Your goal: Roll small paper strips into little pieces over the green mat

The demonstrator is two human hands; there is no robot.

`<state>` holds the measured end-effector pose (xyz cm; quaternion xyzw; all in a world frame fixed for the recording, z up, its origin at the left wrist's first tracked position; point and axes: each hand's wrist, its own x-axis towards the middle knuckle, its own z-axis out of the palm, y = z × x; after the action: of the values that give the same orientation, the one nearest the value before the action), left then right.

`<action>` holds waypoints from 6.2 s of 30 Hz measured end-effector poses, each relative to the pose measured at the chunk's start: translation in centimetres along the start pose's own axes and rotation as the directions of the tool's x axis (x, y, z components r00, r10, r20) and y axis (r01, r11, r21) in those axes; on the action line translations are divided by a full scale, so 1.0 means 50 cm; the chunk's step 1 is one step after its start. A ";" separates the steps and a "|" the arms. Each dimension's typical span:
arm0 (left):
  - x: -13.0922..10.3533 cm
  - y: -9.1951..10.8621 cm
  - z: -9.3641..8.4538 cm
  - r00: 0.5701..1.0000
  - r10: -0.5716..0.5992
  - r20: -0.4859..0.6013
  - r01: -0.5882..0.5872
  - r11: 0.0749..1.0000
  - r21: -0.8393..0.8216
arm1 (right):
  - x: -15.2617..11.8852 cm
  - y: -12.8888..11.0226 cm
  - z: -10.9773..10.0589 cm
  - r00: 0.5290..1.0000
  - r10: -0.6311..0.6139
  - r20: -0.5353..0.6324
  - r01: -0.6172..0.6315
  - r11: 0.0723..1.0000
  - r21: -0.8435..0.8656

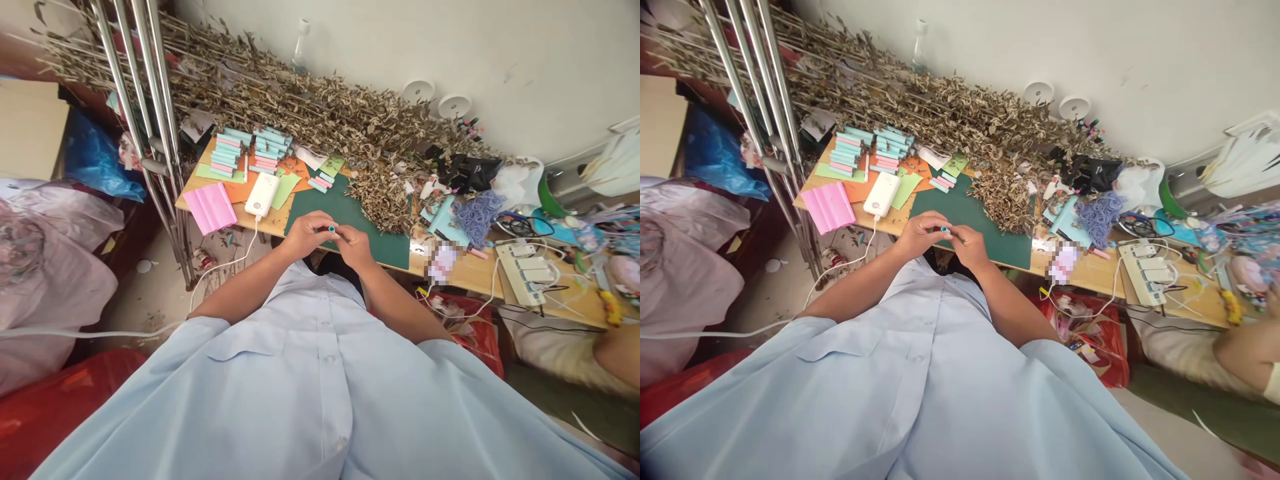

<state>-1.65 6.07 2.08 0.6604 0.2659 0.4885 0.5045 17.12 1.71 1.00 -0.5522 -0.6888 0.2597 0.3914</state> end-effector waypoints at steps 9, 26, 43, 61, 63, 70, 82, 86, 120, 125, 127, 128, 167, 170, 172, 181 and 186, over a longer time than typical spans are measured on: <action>-0.028 -0.003 -0.018 0.976 -0.176 -0.127 0.151 0.971 -0.186 | -0.008 -0.046 0.021 0.996 0.071 -0.057 -0.065 0.993 0.100; -0.068 -0.048 0.001 0.978 -0.198 0.062 0.174 0.946 0.275 | -0.026 -0.001 -0.007 0.989 0.114 0.096 -0.131 0.971 0.199; 0.016 -0.139 0.028 0.958 -0.207 -0.200 0.265 0.907 0.327 | 0.032 0.161 -0.064 0.986 0.030 0.163 0.010 0.970 -0.243; -0.013 -0.142 0.029 0.998 -0.037 -0.045 0.051 0.926 0.374 | 0.055 0.063 -0.057 0.967 0.240 0.086 -0.255 0.933 0.253; -0.016 -0.146 0.029 0.999 -0.029 -0.035 0.040 0.927 0.372 | 0.060 0.038 -0.059 0.982 0.160 0.096 -0.174 0.971 0.161; -0.017 -0.148 0.031 1.000 -0.012 -0.026 0.021 0.933 0.358 | 0.073 0.005 -0.063 0.974 -0.097 0.206 0.133 0.976 -0.171; -0.015 -0.150 0.034 1.000 0.009 0.006 -0.010 0.931 0.364 | 0.088 -0.015 -0.077 0.947 -0.118 0.299 0.182 0.964 -0.195; -0.016 -0.154 0.034 1.000 0.013 0.003 -0.013 0.926 0.377 | 0.095 -0.014 -0.070 0.975 -0.034 0.220 0.086 0.968 -0.235; -0.021 -0.160 0.036 0.992 0.123 0.015 -0.112 0.843 0.526 | 0.131 -0.070 -0.069 0.926 0.067 0.373 0.109 0.896 -0.431; -0.022 -0.147 0.036 0.993 0.117 0.019 -0.110 0.846 0.522 | 0.116 -0.060 -0.073 0.940 0.046 0.339 0.071 0.943 -0.324; -0.023 -0.143 0.036 0.994 0.109 0.023 -0.105 0.849 0.518 | 0.115 -0.054 -0.073 0.949 0.020 0.313 0.085 0.945 -0.316; -0.023 -0.142 0.036 0.994 0.105 0.025 -0.103 0.849 0.518 | 0.115 -0.052 -0.073 0.951 0.018 0.309 0.085 0.945 -0.317; -0.024 -0.136 0.037 0.995 0.101 0.000 -0.087 0.855 0.512 | 0.140 -0.026 -0.054 0.908 0.277 0.315 -0.215 0.952 -0.218; -0.023 -0.134 0.036 0.996 0.084 0.026 -0.085 0.850 0.521 | 0.150 -0.016 -0.054 0.868 0.356 0.345 -0.296 0.931 -0.214; -0.022 -0.132 0.036 0.996 0.077 0.047 -0.090 0.846 0.525 | 0.157 -0.016 -0.057 0.848 0.374 0.376 -0.304 0.923 -0.235; -0.019 -0.133 0.041 0.996 0.048 0.070 -0.079 0.830 0.552 | 0.195 -0.025 -0.056 0.818 0.365 0.445 -0.172 0.893 -0.417; -0.019 -0.136 0.041 0.997 0.038 0.060 -0.066 0.821 0.567 | 0.219 -0.031 -0.047 0.785 0.405 0.468 -0.153 0.860 -0.486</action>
<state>0.82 6.78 -4.60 0.7987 0.3695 0.3854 0.2775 17.30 11.70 6.29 -0.6218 -0.7195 0.3093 0.0010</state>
